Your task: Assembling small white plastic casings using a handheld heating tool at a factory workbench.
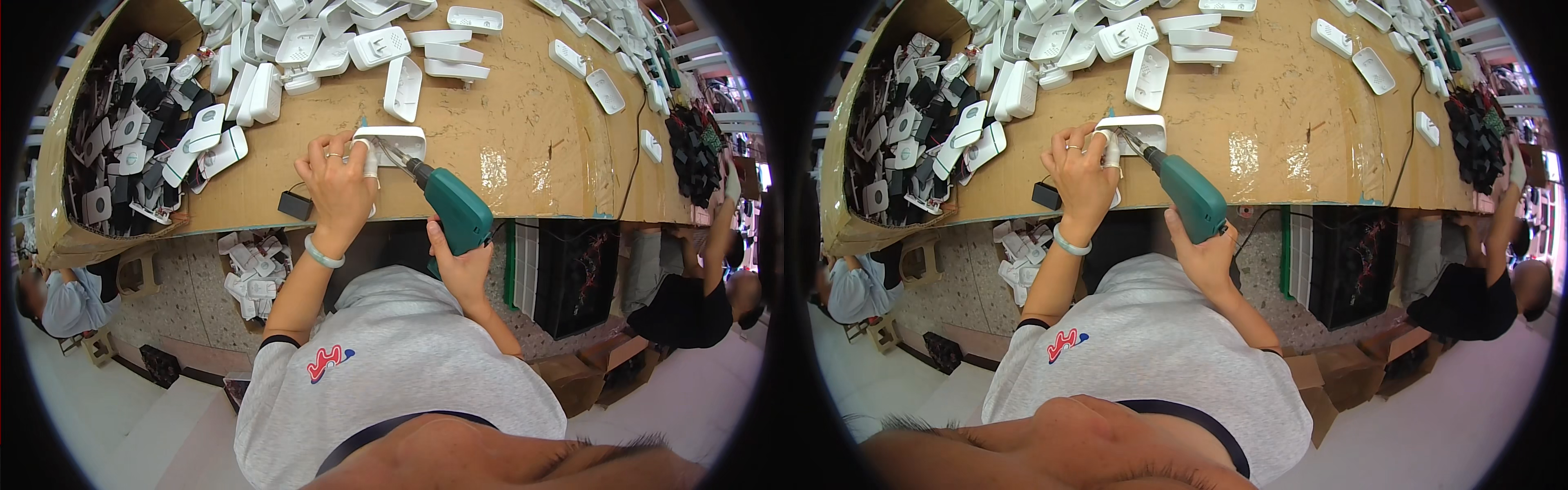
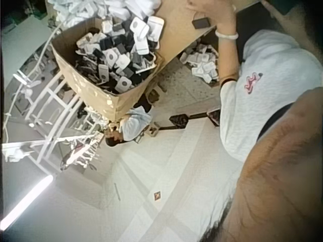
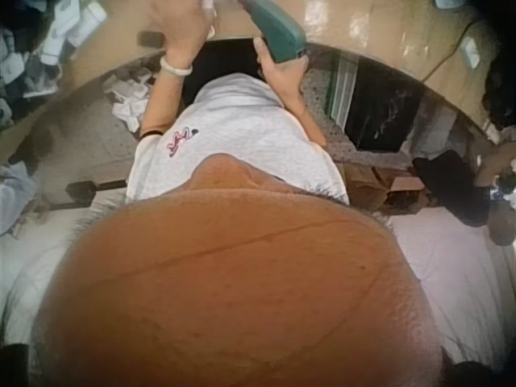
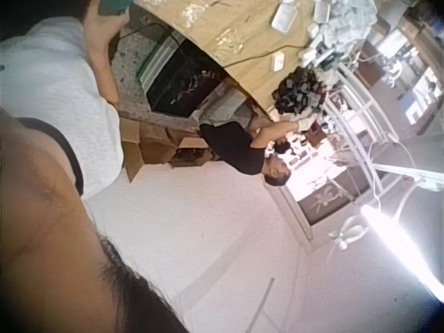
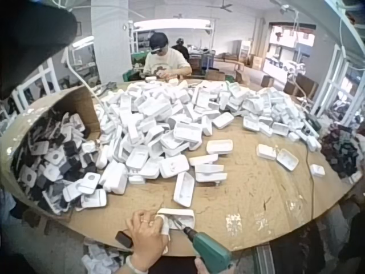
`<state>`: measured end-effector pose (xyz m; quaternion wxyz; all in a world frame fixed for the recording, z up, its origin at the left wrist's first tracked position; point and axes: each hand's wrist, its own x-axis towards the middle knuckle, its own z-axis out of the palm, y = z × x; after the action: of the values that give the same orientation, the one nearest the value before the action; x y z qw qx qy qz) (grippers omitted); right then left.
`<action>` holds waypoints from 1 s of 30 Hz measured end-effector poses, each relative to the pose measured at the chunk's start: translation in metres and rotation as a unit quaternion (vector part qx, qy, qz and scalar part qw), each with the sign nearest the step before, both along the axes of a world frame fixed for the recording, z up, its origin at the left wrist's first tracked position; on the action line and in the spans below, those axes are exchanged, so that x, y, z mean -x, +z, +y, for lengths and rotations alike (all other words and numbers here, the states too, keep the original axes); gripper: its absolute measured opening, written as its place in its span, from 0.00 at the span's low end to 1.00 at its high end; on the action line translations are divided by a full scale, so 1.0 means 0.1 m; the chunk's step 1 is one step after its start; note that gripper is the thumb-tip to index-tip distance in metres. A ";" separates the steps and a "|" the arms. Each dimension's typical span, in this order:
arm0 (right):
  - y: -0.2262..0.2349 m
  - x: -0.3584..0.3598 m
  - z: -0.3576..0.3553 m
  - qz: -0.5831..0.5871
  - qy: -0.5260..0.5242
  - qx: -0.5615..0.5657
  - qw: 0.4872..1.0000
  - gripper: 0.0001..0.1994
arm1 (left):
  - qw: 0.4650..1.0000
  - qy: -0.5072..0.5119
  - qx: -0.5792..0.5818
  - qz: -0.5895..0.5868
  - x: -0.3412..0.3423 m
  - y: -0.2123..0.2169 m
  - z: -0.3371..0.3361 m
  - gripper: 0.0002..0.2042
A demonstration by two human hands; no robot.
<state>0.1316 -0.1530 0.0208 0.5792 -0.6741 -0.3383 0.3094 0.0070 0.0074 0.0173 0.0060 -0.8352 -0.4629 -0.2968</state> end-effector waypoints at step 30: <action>0.04 0.00 0.02 -0.007 0.003 0.022 1.000 0.08 | 1.000 -0.002 -0.008 -0.006 -0.01 -0.04 0.01 0.11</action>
<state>0.1320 -0.1513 0.0247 0.5611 -0.6875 -0.3378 0.3137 0.0084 0.0083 0.0128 0.0089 -0.8343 -0.4587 -0.3057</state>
